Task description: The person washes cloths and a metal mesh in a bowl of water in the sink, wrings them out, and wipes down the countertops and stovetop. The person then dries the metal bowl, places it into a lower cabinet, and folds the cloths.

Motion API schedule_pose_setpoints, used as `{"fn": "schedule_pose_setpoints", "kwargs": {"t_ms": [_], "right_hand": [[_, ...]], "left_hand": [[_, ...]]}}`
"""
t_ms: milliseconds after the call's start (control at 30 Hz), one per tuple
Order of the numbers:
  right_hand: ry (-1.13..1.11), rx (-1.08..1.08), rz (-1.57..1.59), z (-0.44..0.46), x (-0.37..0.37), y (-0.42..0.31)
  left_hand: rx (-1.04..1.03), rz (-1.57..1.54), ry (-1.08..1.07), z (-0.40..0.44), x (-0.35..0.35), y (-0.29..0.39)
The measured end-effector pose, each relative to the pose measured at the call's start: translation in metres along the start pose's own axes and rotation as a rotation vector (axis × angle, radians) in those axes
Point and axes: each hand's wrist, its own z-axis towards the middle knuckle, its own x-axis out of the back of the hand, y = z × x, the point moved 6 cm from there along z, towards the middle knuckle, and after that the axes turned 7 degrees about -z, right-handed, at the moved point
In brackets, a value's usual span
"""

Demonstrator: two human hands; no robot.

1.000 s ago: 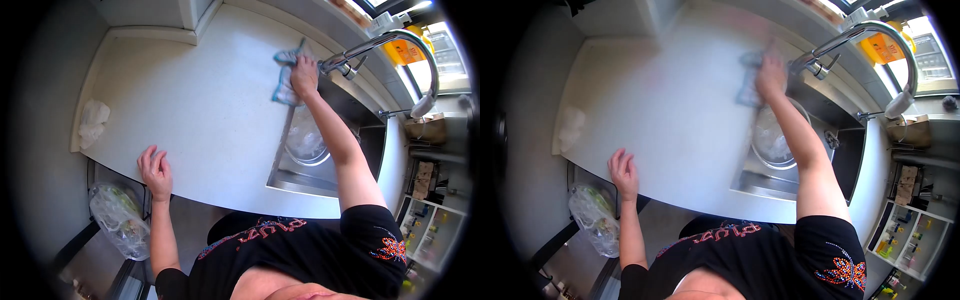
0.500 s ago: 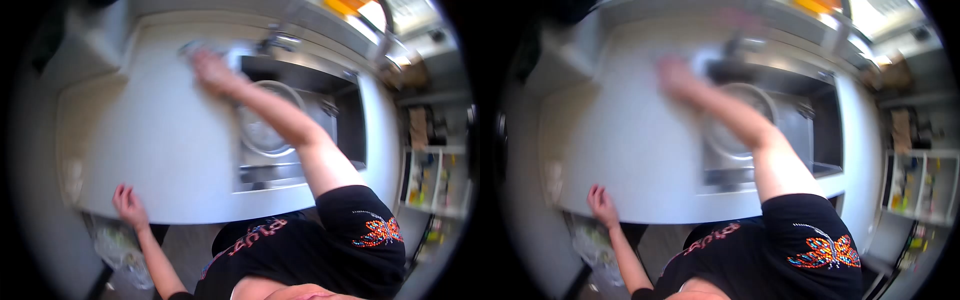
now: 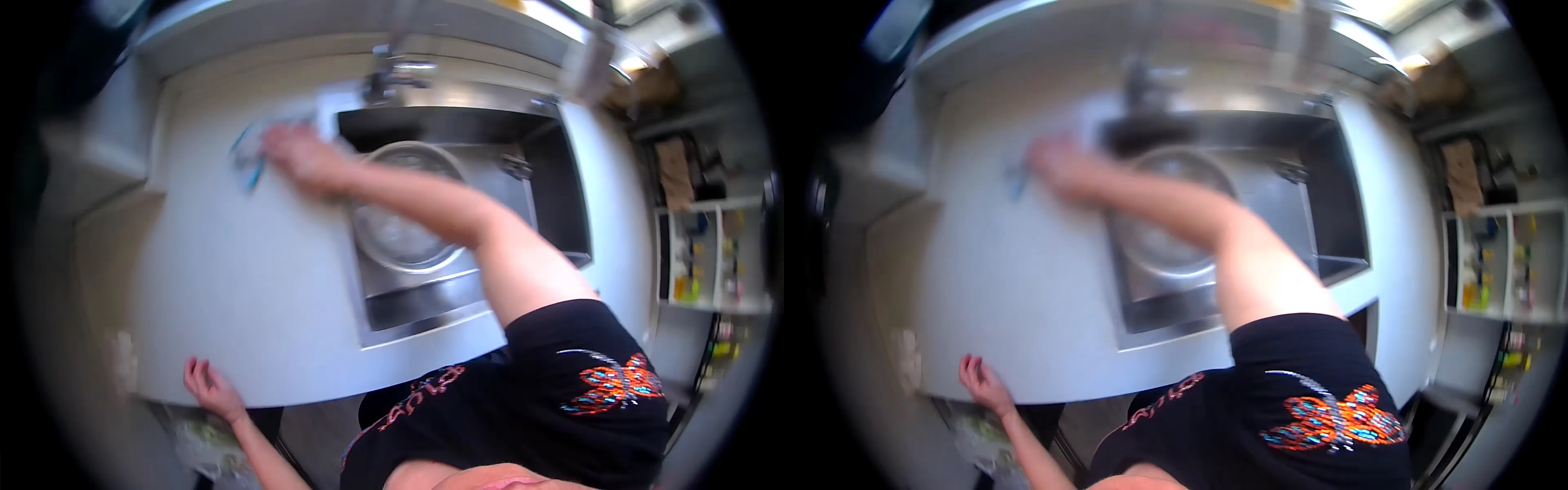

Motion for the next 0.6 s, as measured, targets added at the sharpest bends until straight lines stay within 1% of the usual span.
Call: {"fn": "schedule_pose_setpoints", "kwargs": {"t_ms": [33,67,100,133,200,233,300,400,433,533,600], "right_hand": [[0.067,0.109,-0.216,0.022,0.009,0.015],[0.048,-0.043,-0.053,0.050,0.013,0.030],[0.181,0.024,-0.273,0.068,0.001,0.050],[0.109,-0.009,-0.262,0.086,-0.005,0.068],[0.132,-0.064,-0.386,0.117,0.008,0.056],[0.103,-0.087,-0.449,0.138,-0.016,0.054],[0.069,-0.141,-0.586,0.184,-0.036,0.048],[0.205,-0.014,-0.305,0.221,-0.051,0.015],[0.028,-0.191,-0.192,0.227,-0.053,0.009],[0.079,-0.143,-0.265,0.231,-0.052,0.001],[0.201,-0.109,-0.374,0.217,-0.056,-0.019]], "left_hand": [[0.031,-0.038,0.004,0.001,0.001,0.004],[0.067,-0.073,0.022,0.002,0.004,0.005],[0.036,-0.029,0.013,0.005,0.007,0.013],[0.002,0.005,-0.006,0.006,0.007,0.019],[0.015,-0.008,0.014,0.010,0.011,0.030],[0.025,-0.025,0.003,0.010,0.006,0.025],[0.009,-0.004,-0.001,0.014,0.008,0.033],[0.001,-0.023,-0.002,0.018,0.011,0.033],[-0.001,-0.025,-0.002,0.018,0.011,0.033],[-0.011,-0.043,0.019,0.018,0.015,0.034],[-0.028,-0.056,0.039,0.017,0.016,0.031]]}}
